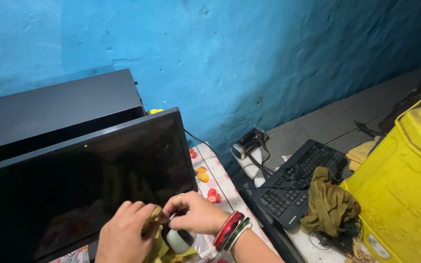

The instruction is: The person wipes a computer monitor, mouse, and keyboard with a cloth, and then gathers and wraps the connecting cables around the devices.

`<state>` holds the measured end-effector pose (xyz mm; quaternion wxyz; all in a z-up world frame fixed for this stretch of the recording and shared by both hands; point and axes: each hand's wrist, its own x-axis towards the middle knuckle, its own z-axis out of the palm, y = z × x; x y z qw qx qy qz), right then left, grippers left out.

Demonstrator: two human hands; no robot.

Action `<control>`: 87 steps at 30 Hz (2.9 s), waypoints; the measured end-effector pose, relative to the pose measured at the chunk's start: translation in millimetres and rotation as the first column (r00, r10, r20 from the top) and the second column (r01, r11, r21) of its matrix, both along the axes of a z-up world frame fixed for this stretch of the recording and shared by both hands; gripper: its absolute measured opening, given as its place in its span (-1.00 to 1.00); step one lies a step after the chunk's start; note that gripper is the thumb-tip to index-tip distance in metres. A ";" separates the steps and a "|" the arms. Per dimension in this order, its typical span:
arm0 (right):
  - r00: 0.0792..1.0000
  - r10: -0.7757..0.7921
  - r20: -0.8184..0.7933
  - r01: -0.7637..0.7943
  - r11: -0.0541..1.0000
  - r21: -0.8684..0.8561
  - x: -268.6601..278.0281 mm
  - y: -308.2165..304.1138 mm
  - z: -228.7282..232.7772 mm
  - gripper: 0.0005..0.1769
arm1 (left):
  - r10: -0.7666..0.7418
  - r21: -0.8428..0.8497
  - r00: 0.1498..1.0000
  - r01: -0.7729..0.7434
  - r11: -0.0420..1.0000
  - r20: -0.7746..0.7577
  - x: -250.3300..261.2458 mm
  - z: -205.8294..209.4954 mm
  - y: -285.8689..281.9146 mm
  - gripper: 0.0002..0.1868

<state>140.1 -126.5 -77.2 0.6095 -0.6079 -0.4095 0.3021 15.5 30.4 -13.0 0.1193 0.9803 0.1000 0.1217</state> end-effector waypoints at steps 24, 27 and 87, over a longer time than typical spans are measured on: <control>0.977 0.047 -0.206 -0.075 0.988 -0.132 3.3 -17.3 25.6 -0.49 | 0.526 0.176 0.811 -0.574 0.799 0.258 -48.3 -70.1 112.6 -0.62; 0.987 0.136 -0.082 -0.149 0.972 -0.181 4.6 -16.3 17.0 -0.62 | 0.473 0.156 0.821 -0.538 0.828 0.320 -41.5 -30.3 81.0 -0.75; 0.746 -0.025 0.666 0.444 0.763 -0.469 -4.2 19.9 -30.4 -0.29 | 0.173 0.361 0.949 -0.264 0.894 0.264 -38.6 -80.0 56.7 -0.90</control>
